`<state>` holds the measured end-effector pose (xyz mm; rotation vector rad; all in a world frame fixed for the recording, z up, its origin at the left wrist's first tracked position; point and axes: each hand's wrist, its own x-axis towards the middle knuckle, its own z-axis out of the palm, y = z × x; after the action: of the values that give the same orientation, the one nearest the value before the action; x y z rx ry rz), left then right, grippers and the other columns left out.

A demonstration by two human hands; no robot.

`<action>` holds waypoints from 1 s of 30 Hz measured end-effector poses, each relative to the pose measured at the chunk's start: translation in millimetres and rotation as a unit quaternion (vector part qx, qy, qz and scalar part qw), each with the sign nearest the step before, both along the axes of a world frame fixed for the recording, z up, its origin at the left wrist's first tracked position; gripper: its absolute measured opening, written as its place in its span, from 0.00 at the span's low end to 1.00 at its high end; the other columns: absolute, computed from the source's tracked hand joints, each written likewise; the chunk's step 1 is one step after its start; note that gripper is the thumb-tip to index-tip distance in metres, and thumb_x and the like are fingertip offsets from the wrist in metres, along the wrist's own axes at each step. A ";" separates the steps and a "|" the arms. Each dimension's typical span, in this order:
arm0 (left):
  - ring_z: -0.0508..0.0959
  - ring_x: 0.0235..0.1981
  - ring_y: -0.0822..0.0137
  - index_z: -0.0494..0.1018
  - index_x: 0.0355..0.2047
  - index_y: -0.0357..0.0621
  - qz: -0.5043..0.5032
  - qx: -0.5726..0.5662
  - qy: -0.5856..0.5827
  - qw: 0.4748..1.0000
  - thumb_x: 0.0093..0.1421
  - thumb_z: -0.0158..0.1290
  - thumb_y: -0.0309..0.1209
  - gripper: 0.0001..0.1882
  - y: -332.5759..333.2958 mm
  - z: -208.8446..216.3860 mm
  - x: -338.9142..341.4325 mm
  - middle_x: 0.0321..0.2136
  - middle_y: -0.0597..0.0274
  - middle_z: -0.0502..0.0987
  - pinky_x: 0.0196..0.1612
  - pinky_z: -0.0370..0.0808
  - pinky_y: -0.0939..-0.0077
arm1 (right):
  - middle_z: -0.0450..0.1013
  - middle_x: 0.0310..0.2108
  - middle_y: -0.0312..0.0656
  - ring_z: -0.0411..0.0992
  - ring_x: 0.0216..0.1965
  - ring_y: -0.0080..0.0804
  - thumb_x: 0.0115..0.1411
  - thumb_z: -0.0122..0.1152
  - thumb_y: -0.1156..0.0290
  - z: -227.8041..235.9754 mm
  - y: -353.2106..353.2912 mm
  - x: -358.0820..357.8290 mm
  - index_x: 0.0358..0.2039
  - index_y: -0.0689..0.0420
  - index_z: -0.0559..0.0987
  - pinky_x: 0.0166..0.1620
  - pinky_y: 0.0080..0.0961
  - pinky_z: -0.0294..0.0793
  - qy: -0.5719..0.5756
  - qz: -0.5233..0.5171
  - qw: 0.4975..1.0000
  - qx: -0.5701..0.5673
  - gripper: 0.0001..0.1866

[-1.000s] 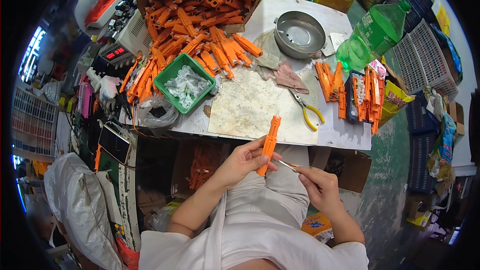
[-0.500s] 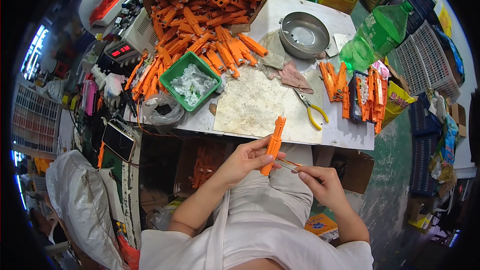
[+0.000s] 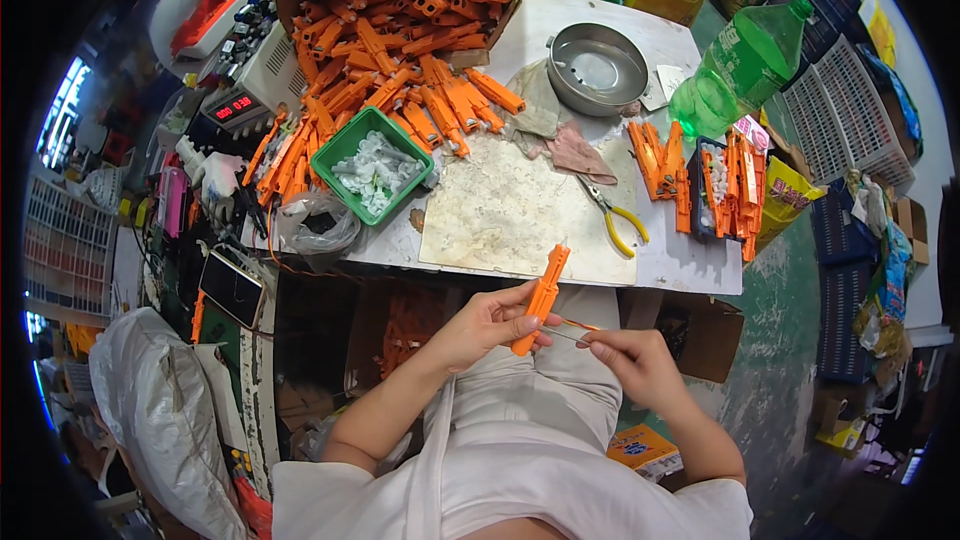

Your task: The person assembles orange plastic lighters at a cluttered workbench. They insert small white components into the lighter bodies, use a screwdriver to adjust internal parts, and test the mechanism by flicking the wheel. The person handles the lighters one at a time, placing finished units on the table.

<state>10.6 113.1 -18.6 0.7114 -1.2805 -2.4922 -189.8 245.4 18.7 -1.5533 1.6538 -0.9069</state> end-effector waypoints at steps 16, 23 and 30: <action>0.80 0.35 0.64 0.58 0.60 0.35 0.002 -0.018 0.001 1.000 0.63 0.50 0.35 0.28 -4.5 11.1 2.5 0.39 0.46 0.77 0.42 0.77 0.72 | 0.68 0.27 0.35 0.66 0.25 0.24 0.55 0.61 0.73 -2.2 -34.2 -14.6 0.36 0.57 0.73 0.29 0.19 0.65 -0.154 -0.077 0.984 -0.045 0.09; 0.80 0.36 0.65 0.58 0.60 0.33 -0.027 0.029 0.062 0.997 0.67 0.44 0.42 0.29 6.3 7.4 -3.4 0.41 0.50 0.77 0.43 0.76 0.76 | 0.62 0.19 0.28 0.53 0.15 0.09 0.60 0.60 0.66 -30.7 -53.5 -6.1 0.41 0.58 0.73 0.18 0.12 0.52 -0.417 -0.126 0.898 0.068 0.13; 0.70 0.54 0.64 0.60 0.59 0.36 0.174 -0.137 0.118 0.968 0.57 0.58 0.36 0.33 19.6 -27.5 -23.8 0.53 0.53 0.70 0.57 0.66 0.68 | 0.62 0.16 0.30 0.48 0.09 0.12 0.65 0.52 0.57 -52.8 -38.0 35.7 0.34 0.53 0.70 0.13 0.13 0.48 -0.611 -0.220 0.753 0.100 0.12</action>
<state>-13.2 132.7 -46.1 0.5043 -1.2552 -2.0009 -154.2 207.4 -34.1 -0.1434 1.0000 -1.4659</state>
